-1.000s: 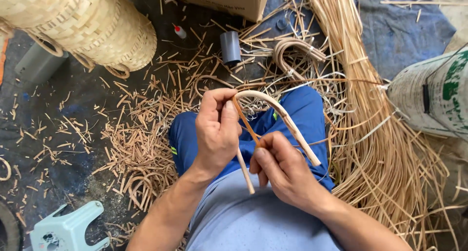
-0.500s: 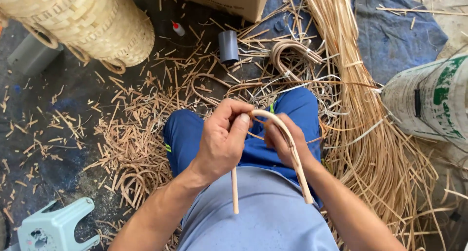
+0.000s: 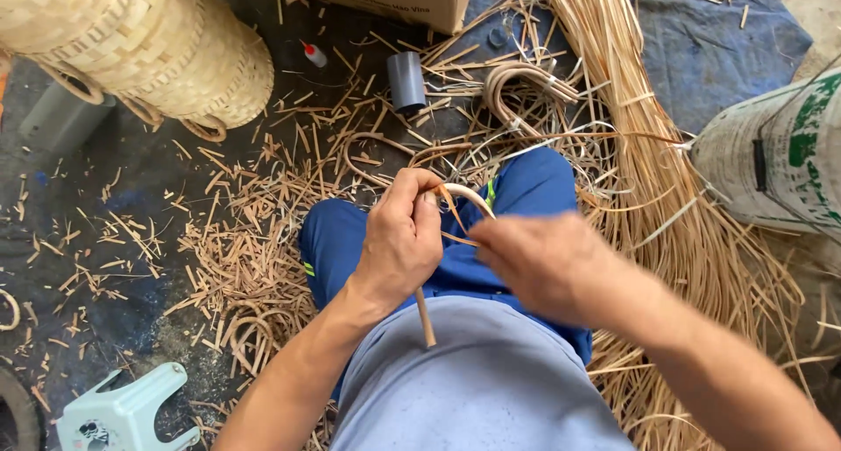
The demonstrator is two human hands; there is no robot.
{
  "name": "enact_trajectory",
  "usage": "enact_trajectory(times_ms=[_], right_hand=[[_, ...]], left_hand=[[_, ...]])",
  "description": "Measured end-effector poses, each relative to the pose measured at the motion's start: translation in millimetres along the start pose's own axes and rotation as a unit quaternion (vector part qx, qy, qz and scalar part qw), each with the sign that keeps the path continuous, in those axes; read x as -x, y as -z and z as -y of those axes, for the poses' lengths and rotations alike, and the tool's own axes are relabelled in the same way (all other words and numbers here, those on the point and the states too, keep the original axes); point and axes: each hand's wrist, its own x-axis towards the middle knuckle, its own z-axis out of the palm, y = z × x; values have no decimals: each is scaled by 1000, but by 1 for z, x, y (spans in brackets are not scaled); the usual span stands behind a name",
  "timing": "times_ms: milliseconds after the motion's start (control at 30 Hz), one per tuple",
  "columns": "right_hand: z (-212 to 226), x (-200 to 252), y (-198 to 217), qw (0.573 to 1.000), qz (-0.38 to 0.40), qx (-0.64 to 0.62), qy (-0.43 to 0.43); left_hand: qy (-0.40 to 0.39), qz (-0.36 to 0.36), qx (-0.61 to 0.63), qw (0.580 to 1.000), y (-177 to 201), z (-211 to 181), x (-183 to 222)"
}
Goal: The person sits on the floor of a rattan workshop and binds thin rattan strips tightly around a bent wooden handle frame, wrapping the strip repeatedly along the curve. They cut a strip with scissors, pull new strips from a bucket of material, and continue wrapping and tightening the binding by hand.
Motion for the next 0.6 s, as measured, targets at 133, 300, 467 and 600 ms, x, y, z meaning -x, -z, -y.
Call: enact_trajectory(times_ms=[133,300,467,600], right_hand=[[16,26,-38,990,-62,-119,-49],[2,25,-92,960,-134,-197,-147],[-19,9,-120,957,-232,-171,-22],[-26,-4,-133,940,-288,-163,80]], left_hand=[[69,-6,51,996,-7,0,-2],[51,-26,109,992,-9,9,1],[51,-61,147,986,-10,26,8],[120,-77,255,956,-3,20,3]])
